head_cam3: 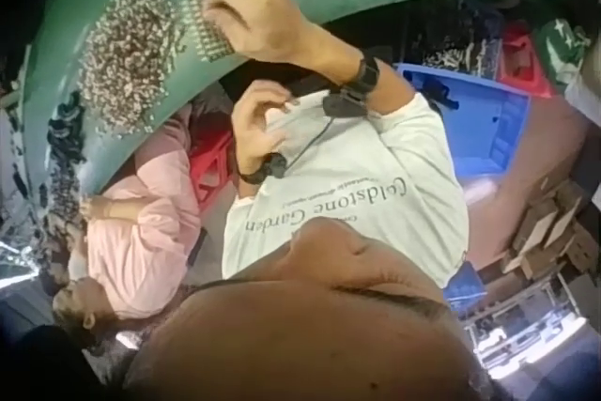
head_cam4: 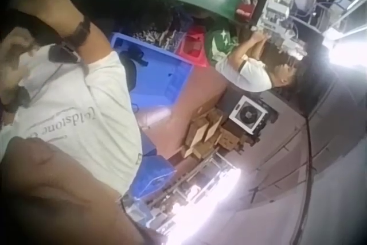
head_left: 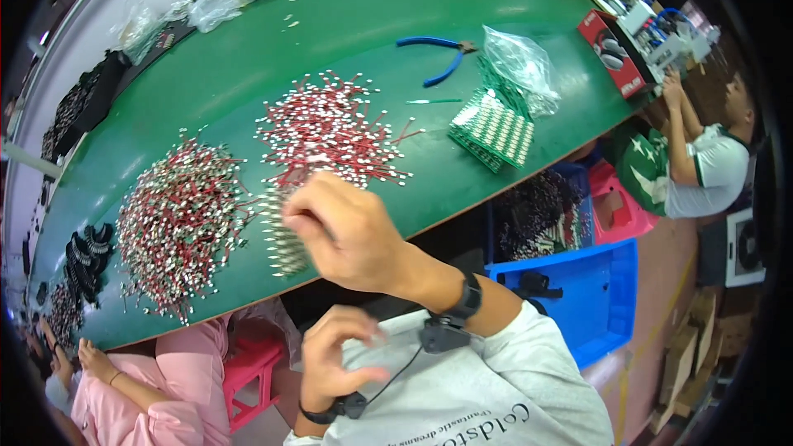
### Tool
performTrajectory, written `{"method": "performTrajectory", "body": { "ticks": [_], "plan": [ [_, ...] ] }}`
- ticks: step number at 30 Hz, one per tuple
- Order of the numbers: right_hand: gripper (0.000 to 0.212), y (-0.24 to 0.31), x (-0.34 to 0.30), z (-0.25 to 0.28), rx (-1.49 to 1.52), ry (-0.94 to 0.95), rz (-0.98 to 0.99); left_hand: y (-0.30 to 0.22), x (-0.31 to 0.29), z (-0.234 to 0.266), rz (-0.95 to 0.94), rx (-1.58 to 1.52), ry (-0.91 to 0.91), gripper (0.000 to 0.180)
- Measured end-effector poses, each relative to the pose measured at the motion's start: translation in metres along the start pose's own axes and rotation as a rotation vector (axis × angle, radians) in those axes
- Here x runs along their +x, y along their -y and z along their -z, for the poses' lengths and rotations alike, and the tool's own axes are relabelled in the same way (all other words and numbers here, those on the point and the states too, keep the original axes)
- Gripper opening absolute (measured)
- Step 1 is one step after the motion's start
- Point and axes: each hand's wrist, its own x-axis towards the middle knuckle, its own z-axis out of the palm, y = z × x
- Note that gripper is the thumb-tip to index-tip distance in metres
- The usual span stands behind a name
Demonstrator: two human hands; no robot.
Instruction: The person picks up small white connectors with red wires from a pile and inserts them one by one into the sockets of a green circuit board by hand.
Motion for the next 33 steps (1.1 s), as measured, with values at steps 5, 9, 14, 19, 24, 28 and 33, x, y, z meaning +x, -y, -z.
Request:
{"method": "performTrajectory", "body": {
  "ticks": [5, 9, 14, 19, 24, 28, 33],
  "plan": [
    [0.008, 0.025, -0.023, 0.022, 0.123, 0.113, -0.152, -0.018, -0.012, 0.049, -0.37, -0.427, -0.336, 0.056],
    [0.013, 0.034, -0.044, 0.002, 0.119, 0.239, -0.084, -0.02, 0.009, 0.031, 0.015, -0.204, -0.427, 0.105],
    [0.016, 0.04, -0.052, -0.025, 0.078, 0.306, -0.008, -0.016, 0.006, 0.022, 0.16, -0.382, -0.331, 0.12],
    [0.017, 0.031, -0.05, -0.028, 0.125, 0.386, 0.119, -0.005, -0.003, 0.036, 0.096, -0.774, -0.232, 0.096],
    [0.007, 0.019, -0.016, 0.003, 0.287, 0.429, -0.081, -0.016, -0.003, 0.036, 0.135, -0.728, -0.384, 0.063],
    [0.01, -0.045, 0.017, -0.008, -0.258, 0.216, -0.134, -0.008, 0.0, 0.04, 0.024, -0.848, -0.401, 0.059],
    [0.013, -0.064, 0.01, -0.022, -0.522, 0.36, -0.178, -0.013, 0.006, 0.036, -0.074, -0.909, -0.489, 0.067]
  ]
}}
